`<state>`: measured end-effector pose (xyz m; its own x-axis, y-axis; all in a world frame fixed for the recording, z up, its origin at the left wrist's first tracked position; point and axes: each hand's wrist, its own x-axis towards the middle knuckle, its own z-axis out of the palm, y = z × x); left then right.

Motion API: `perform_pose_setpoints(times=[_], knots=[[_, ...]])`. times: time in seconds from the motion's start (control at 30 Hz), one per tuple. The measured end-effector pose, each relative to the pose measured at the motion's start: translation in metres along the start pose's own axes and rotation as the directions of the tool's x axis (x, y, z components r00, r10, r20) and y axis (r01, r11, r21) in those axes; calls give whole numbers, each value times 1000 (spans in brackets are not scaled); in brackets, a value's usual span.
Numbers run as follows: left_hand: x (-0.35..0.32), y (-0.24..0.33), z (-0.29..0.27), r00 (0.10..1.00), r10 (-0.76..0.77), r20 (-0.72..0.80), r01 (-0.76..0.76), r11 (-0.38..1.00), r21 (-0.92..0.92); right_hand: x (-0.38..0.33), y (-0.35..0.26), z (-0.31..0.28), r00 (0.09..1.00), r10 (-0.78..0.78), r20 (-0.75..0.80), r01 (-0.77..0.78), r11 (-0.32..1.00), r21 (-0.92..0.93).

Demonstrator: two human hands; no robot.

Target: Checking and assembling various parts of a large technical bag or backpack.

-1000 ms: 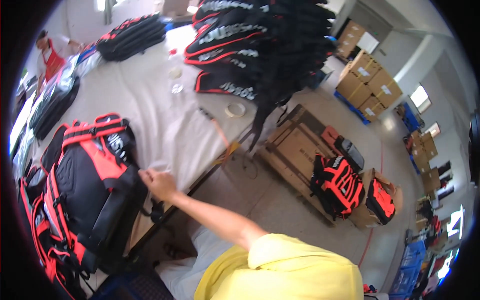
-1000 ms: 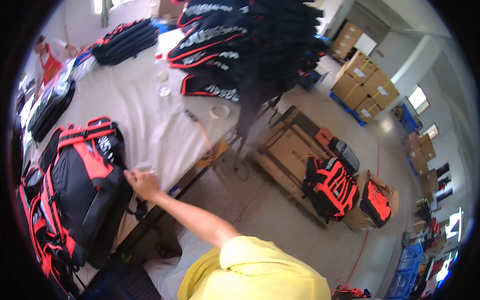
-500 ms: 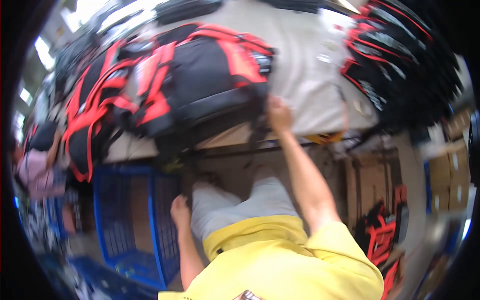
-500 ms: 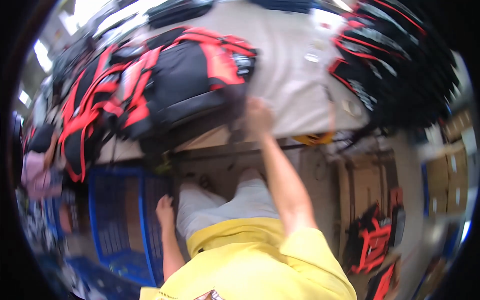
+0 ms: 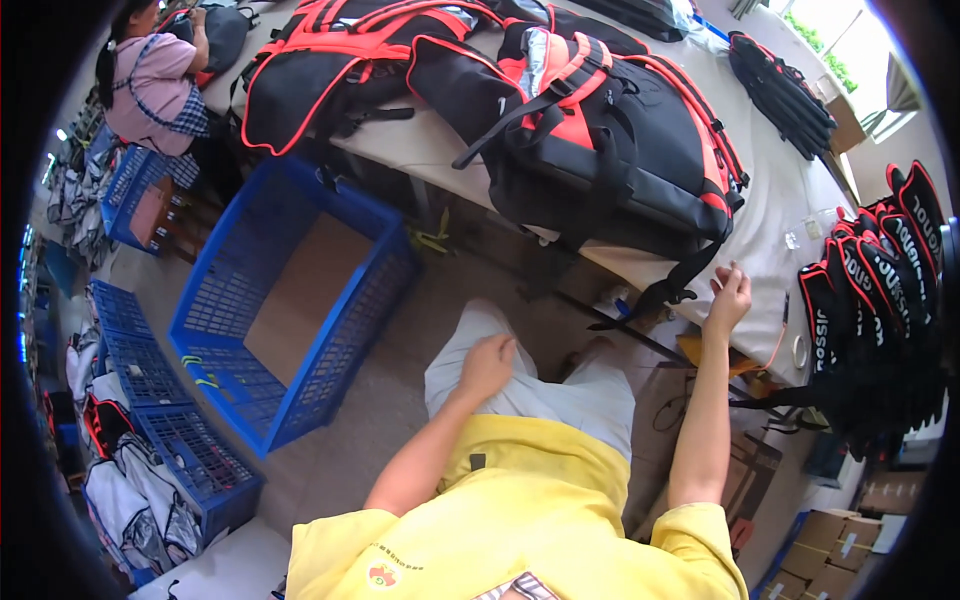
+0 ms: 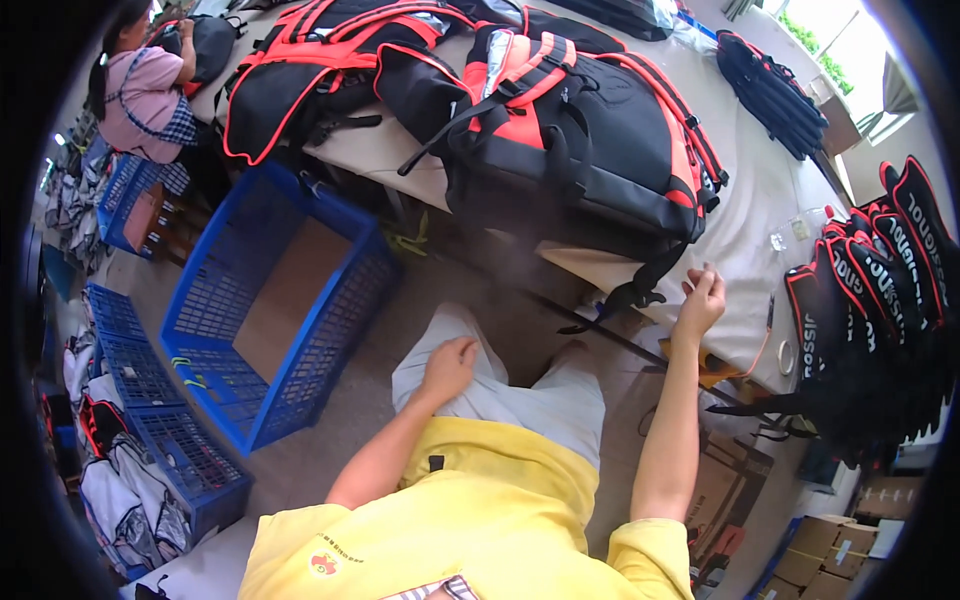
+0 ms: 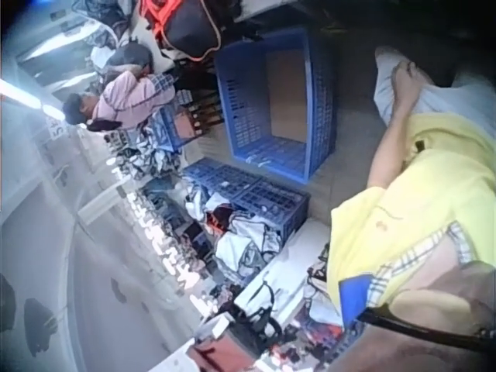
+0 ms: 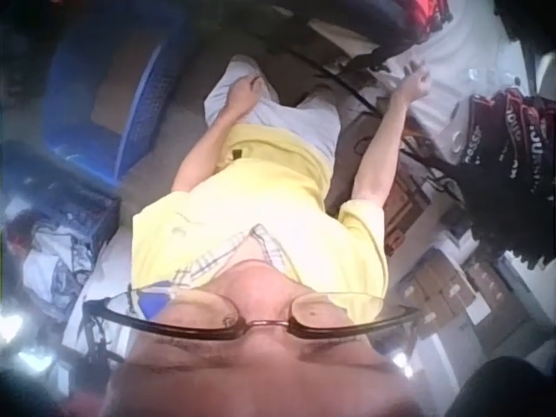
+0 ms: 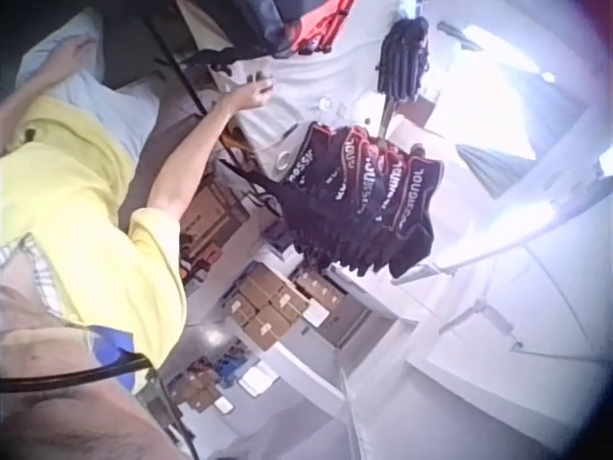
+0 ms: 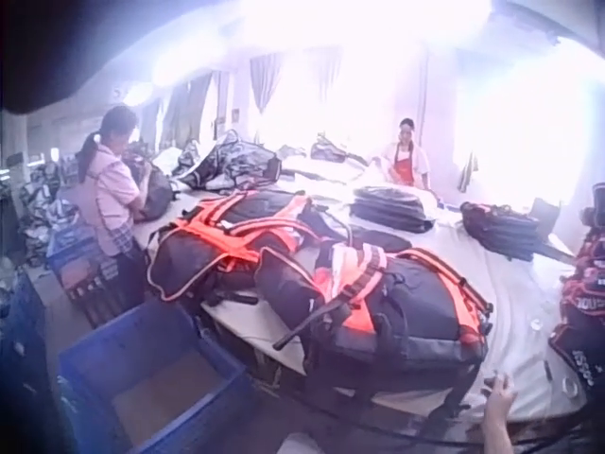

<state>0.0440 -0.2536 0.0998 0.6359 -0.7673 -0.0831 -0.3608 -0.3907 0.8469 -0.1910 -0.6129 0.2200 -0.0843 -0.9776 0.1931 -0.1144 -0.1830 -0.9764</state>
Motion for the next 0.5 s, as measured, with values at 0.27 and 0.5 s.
perform_pose_setpoints(times=[0.27, 0.5], knots=[[1, -7, -9, 994, -104, 19, 106, 984, -146, -223, -175, 24, 776, -146, 614, -400, 638, 658], [5, 10, 5, 992, -86, 91, 97, 988, -120, -299, -292, 32, 515, -601, 611, -705, 108, 701]])
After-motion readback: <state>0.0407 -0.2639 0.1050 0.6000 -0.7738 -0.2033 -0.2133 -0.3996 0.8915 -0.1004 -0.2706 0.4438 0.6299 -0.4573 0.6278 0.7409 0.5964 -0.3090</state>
